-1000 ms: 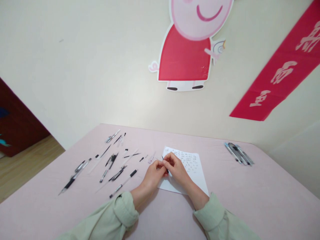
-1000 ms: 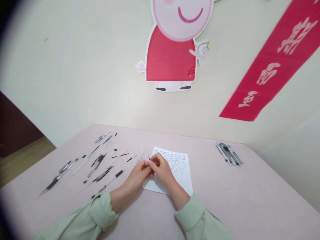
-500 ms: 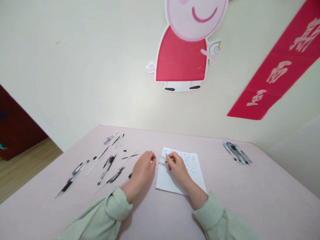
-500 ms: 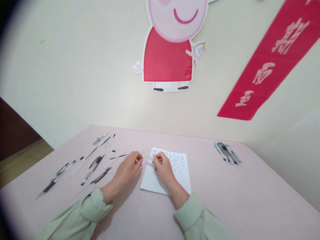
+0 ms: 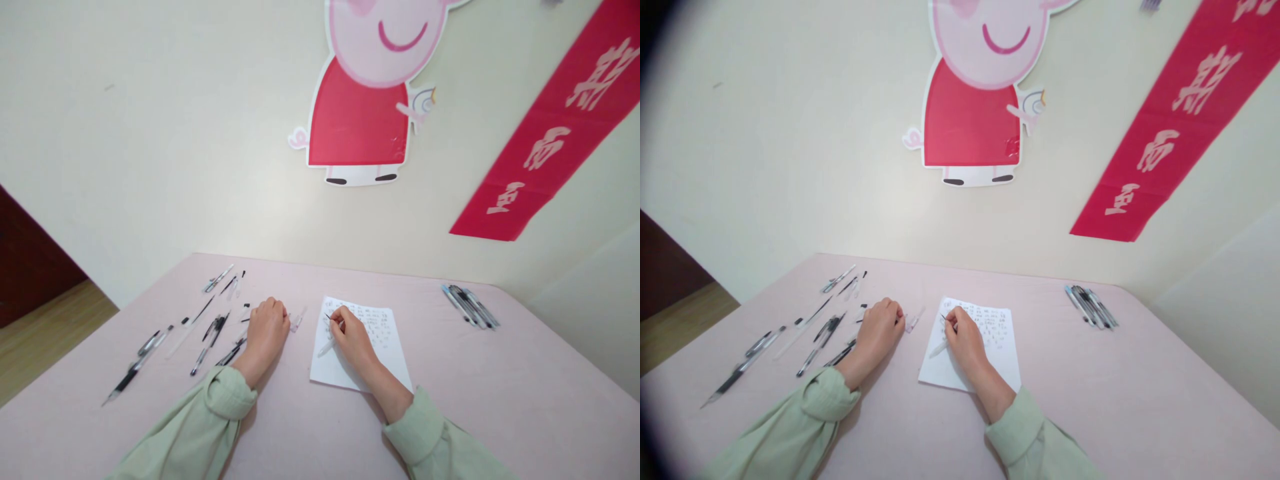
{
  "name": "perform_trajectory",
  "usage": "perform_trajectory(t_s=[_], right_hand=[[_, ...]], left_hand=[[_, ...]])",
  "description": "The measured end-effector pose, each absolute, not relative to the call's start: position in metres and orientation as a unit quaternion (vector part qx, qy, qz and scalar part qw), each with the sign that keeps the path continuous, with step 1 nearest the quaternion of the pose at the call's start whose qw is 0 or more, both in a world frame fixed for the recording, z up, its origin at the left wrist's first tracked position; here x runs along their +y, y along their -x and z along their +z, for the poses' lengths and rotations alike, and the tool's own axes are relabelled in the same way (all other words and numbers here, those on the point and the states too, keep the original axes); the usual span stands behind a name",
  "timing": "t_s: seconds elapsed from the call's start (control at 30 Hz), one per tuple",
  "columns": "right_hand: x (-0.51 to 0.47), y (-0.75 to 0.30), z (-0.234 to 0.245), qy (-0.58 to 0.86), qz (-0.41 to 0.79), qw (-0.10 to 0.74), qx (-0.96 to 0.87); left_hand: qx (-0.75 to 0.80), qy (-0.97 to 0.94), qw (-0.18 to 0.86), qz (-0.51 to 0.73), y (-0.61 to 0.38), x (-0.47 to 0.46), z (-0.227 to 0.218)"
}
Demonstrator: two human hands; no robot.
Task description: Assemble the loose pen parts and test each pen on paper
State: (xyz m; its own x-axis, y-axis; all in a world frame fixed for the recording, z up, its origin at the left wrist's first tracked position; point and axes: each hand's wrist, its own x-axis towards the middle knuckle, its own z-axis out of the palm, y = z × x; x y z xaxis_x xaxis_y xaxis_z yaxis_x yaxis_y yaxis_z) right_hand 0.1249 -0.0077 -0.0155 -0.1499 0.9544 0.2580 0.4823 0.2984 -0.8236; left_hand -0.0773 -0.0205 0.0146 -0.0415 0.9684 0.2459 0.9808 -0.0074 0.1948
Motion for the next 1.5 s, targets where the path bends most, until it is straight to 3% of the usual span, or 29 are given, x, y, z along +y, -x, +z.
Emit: perform_trajectory(t_s=[0.23,0.33,1.2,1.5], right_hand=[[-0.005,-0.127,-0.012,0.506,0.206,0.403,-0.734],[-0.006,-0.128,-0.006,0.492,0.148,0.402,-0.758],[-0.017,-0.12,0.001,0.433,0.11,0.377,-0.811],[-0.016,-0.118,-0.002,0.427,0.145,0.41,-0.793]], left_hand=[[-0.596,0.713,-0.104,-0.355,0.058,-0.027,0.013],[-0.551,0.728,-0.109,-0.392,0.052,-0.03,0.006],[-0.51,0.765,-0.096,-0.382,0.047,-0.034,0.006],[-0.511,0.763,-0.098,-0.384,0.047,-0.035,0.006]])
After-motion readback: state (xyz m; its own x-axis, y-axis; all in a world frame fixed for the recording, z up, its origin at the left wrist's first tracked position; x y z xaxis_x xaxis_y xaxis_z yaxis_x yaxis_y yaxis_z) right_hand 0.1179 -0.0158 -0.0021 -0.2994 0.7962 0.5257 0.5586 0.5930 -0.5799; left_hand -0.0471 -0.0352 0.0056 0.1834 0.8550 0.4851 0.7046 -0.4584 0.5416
